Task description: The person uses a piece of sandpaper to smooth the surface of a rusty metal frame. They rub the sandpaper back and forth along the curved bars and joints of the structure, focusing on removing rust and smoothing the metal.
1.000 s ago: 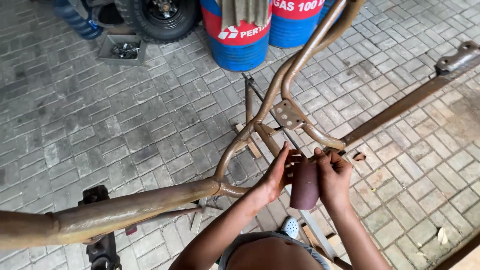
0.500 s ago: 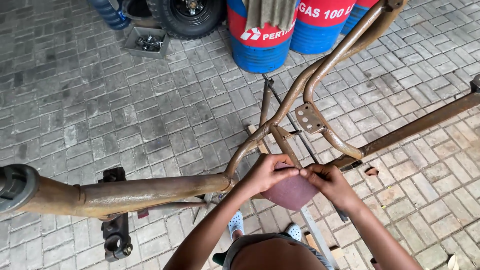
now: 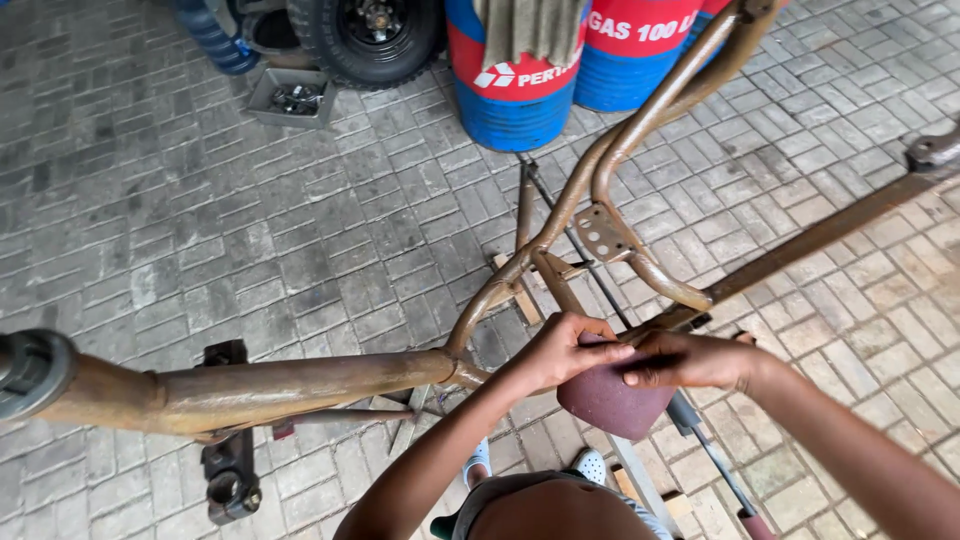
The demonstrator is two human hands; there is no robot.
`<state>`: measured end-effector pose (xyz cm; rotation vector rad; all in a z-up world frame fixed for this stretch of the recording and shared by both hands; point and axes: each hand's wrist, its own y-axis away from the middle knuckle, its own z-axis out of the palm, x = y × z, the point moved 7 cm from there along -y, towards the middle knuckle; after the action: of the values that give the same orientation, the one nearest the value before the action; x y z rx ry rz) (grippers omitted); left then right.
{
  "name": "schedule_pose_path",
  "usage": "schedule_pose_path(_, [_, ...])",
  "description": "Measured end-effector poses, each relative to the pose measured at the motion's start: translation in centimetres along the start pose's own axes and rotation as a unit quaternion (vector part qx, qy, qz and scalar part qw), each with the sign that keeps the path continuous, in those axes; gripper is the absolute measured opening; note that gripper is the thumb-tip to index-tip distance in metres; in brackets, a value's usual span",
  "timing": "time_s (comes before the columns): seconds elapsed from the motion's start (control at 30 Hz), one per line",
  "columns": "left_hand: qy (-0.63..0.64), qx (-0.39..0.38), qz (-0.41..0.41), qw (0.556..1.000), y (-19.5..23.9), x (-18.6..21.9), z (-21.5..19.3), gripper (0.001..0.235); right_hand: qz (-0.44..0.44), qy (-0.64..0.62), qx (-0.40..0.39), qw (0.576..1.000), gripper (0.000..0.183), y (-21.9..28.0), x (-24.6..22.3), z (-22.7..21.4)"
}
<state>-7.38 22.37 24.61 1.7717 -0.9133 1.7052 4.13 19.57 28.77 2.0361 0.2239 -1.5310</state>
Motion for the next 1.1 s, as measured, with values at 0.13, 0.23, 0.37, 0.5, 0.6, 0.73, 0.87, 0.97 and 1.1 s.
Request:
schedule_pose_path(0.13, [-0.018,-0.028,0.023,0.999,-2.3,1.6,1.2,0.021,0.015,0.066,-0.012,0.998,0.038,1.6,0.4,-2.8])
schedule_pose_path(0.23, [0.015,0.007,0.016,1.0,-3.8,-1.3,1.2,0.027,0.027,0.131,-0.042,0.99,0.044,2.5,1.1,-1.8])
schedule_pose_path(0.37, [0.06,-0.015,0.01,0.998,-2.6,-1.1,1.6,0.024,0.028,0.316,0.055,0.947,0.034,3.0,1.1,-0.7])
schedule_pose_path(0.5, [0.073,0.012,0.009,0.997,-2.7,-0.1,2.5,0.029,0.024,0.201,-0.059,0.977,0.046,3.6,-2.6,-2.3])
schedule_pose_path(0.6, [0.081,0.015,0.024,0.996,-3.1,-1.2,2.1,0.022,0.203,0.61,0.128,0.755,0.019,3.9,4.2,-0.5])
schedule_pose_path(0.73, [0.14,0.017,0.012,0.99,-1.4,-0.7,3.6,0.026,0.098,0.3,0.014,0.949,0.035,3.5,3.7,-0.7])
schedule_pose_path(0.87, [0.116,0.006,0.007,0.993,-2.4,-6.0,3.9,0.017,0.066,0.474,0.088,0.874,0.024,3.1,3.9,-0.9])
schedule_pose_path(0.97, [0.124,-0.013,-0.007,0.992,-0.9,-3.4,4.6,0.011,0.069,0.504,0.123,0.852,0.016,4.5,6.6,2.3])
schedule_pose_path(1.1, [0.12,-0.016,0.017,0.993,-1.2,-1.6,5.9,0.009,0.148,0.412,0.085,0.895,0.023,5.6,3.6,-0.4])
